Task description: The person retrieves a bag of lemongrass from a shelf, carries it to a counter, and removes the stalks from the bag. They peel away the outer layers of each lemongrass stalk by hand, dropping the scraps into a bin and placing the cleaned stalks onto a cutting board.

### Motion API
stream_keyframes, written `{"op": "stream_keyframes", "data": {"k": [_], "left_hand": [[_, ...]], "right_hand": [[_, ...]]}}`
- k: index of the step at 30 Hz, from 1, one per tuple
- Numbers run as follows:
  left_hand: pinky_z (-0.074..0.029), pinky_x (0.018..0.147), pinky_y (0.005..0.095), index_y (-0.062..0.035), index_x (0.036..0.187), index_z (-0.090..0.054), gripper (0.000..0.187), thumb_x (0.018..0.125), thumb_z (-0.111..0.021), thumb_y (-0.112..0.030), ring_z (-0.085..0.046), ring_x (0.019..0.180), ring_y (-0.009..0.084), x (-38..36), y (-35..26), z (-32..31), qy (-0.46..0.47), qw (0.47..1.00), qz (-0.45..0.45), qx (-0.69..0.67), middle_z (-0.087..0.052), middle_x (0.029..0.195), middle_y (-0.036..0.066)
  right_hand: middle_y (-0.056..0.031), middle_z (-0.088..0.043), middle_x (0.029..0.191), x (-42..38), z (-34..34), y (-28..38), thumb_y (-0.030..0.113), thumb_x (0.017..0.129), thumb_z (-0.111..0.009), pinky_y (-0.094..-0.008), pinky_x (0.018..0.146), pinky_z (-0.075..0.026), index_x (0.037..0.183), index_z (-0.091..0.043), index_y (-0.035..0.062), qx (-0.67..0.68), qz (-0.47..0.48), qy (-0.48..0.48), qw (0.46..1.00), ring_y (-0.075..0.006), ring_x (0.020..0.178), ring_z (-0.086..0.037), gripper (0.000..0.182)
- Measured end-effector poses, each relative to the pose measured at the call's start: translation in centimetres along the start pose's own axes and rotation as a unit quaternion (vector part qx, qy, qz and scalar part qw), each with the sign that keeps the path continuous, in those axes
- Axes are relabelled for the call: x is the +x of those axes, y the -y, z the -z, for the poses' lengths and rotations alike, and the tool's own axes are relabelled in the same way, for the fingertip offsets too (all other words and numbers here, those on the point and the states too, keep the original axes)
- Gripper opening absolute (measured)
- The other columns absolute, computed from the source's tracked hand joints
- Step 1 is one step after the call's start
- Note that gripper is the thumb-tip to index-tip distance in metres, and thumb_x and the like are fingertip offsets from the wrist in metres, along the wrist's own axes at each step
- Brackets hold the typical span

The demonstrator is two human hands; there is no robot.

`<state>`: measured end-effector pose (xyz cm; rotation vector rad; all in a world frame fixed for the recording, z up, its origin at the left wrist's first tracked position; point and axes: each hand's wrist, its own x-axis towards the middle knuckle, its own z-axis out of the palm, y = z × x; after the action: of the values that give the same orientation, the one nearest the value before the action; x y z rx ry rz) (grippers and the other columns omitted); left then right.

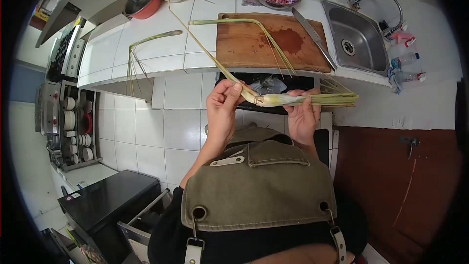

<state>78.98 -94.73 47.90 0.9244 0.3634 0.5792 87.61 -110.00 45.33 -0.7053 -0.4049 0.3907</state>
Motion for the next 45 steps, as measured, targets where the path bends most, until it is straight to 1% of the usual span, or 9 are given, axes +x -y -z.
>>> {"op": "stream_keyframes", "data": {"k": [18, 24, 26, 30, 33, 35, 36, 38, 45], "left_hand": [[-0.048, 0.065, 0.0229, -0.0001, 0.087, -0.057, 0.016, 0.089, -0.053, -0.015, -0.059, 0.068, 0.0111, -0.2, -1.0, -1.0, 0.022, 0.999, 0.037, -0.013, -0.060, 0.076, 0.007], [-0.051, 0.066, 0.0230, -0.0006, 0.090, -0.058, 0.013, 0.089, -0.052, -0.013, -0.060, 0.071, 0.0103, -0.1, -0.8, -1.1, 0.067, 0.996, 0.047, -0.039, -0.062, 0.079, 0.006], [-0.050, 0.063, 0.0226, -0.0004, 0.091, -0.057, 0.015, 0.089, -0.053, -0.014, -0.059, 0.067, 0.0103, -0.2, -0.4, -1.5, 0.076, 0.986, 0.121, -0.087, -0.061, 0.077, 0.006], [-0.049, 0.061, 0.0232, 0.0000, 0.092, -0.057, 0.015, 0.089, -0.053, -0.014, -0.058, 0.067, 0.0110, 0.0, -0.5, -1.4, 0.071, 0.983, 0.125, -0.111, -0.060, 0.076, 0.006], [-0.049, 0.062, 0.0235, 0.0007, 0.091, -0.057, 0.014, 0.088, -0.054, -0.013, -0.058, 0.065, 0.0116, 0.3, -0.4, -1.1, 0.059, 0.988, 0.102, -0.097, -0.061, 0.075, 0.007], [-0.049, 0.063, 0.0233, 0.0011, 0.091, -0.057, 0.014, 0.088, -0.054, -0.012, -0.058, 0.065, 0.0116, 0.8, -0.2, -0.9, 0.043, 0.994, 0.073, -0.072, -0.061, 0.075, 0.007], [-0.047, 0.062, 0.0228, 0.0009, 0.091, -0.057, 0.015, 0.088, -0.055, -0.013, -0.057, 0.065, 0.0115, 1.0, 0.0, -0.8, 0.015, 0.998, 0.047, -0.032, -0.061, 0.076, 0.008], [-0.046, 0.060, 0.0223, 0.0007, 0.091, -0.057, 0.015, 0.087, -0.056, -0.014, -0.056, 0.064, 0.0113, 1.2, 0.2, -0.7, -0.011, 1.000, 0.022, 0.010, -0.060, 0.077, 0.008], [-0.046, 0.062, 0.0218, 0.0020, 0.091, -0.059, 0.014, 0.086, -0.058, -0.011, -0.057, 0.066, 0.0114, 2.0, 1.1, -0.5, -0.040, 0.997, -0.003, 0.070, -0.062, 0.079, 0.009]], "right_hand": [[-0.0131, -0.059, 0.098, 0.0, -1.5, 2.2, 0.019, 0.095, -0.039, -0.0322, 0.076, -0.055, 0.095, -0.044, 0.0048, 0.039, -0.073, -0.061, 0.995, -0.0168, 0.089, -0.061, 0.016], [-0.0122, -0.059, 0.098, -0.1, -1.3, 2.0, 0.020, 0.095, -0.040, -0.0309, 0.075, -0.055, 0.102, -0.046, 0.0060, 0.051, -0.097, -0.068, 0.992, -0.0166, 0.091, -0.060, 0.017], [-0.0120, -0.059, 0.098, -0.3, -1.5, 1.7, 0.020, 0.095, -0.040, -0.0304, 0.074, -0.055, 0.106, -0.046, 0.0066, 0.094, -0.128, -0.067, 0.985, -0.0169, 0.092, -0.060, 0.018], [-0.0132, -0.059, 0.097, 0.1, -1.4, 1.8, 0.019, 0.095, -0.039, -0.0307, 0.073, -0.056, 0.105, -0.045, 0.0064, 0.084, -0.119, -0.072, 0.987, -0.0173, 0.093, -0.060, 0.017], [-0.0157, -0.059, 0.097, 0.0, -0.7, 1.9, 0.017, 0.095, -0.038, -0.0303, 0.072, -0.054, 0.104, -0.043, 0.0059, 0.091, -0.070, 0.007, 0.993, -0.0203, 0.090, -0.060, 0.015], [-0.0181, -0.059, 0.094, 0.0, -0.3, 2.0, 0.014, 0.094, -0.039, -0.0315, 0.073, -0.049, 0.103, -0.042, 0.0046, -0.098, 0.123, 0.097, 0.983, -0.0244, 0.085, -0.060, 0.013], [-0.0198, -0.060, 0.092, 0.4, -0.3, 2.1, 0.010, 0.092, -0.041, -0.0328, 0.074, -0.045, 0.103, -0.041, 0.0041, -0.232, 0.233, 0.144, 0.933, -0.0268, 0.081, -0.058, 0.012], [-0.0209, -0.061, 0.092, 0.4, -0.9, 3.0, 0.003, 0.089, -0.045, -0.0352, 0.075, -0.047, 0.102, -0.041, 0.0038, -0.294, 0.281, 0.219, 0.887, -0.0281, 0.082, -0.059, 0.014], [-0.0206, -0.062, 0.094, -0.2, -0.6, 3.1, -0.007, 0.081, -0.049, -0.0370, 0.074, -0.050, 0.102, -0.043, 0.0052, -0.359, 0.281, 0.236, 0.858, -0.0316, 0.086, -0.059, 0.025]]}}
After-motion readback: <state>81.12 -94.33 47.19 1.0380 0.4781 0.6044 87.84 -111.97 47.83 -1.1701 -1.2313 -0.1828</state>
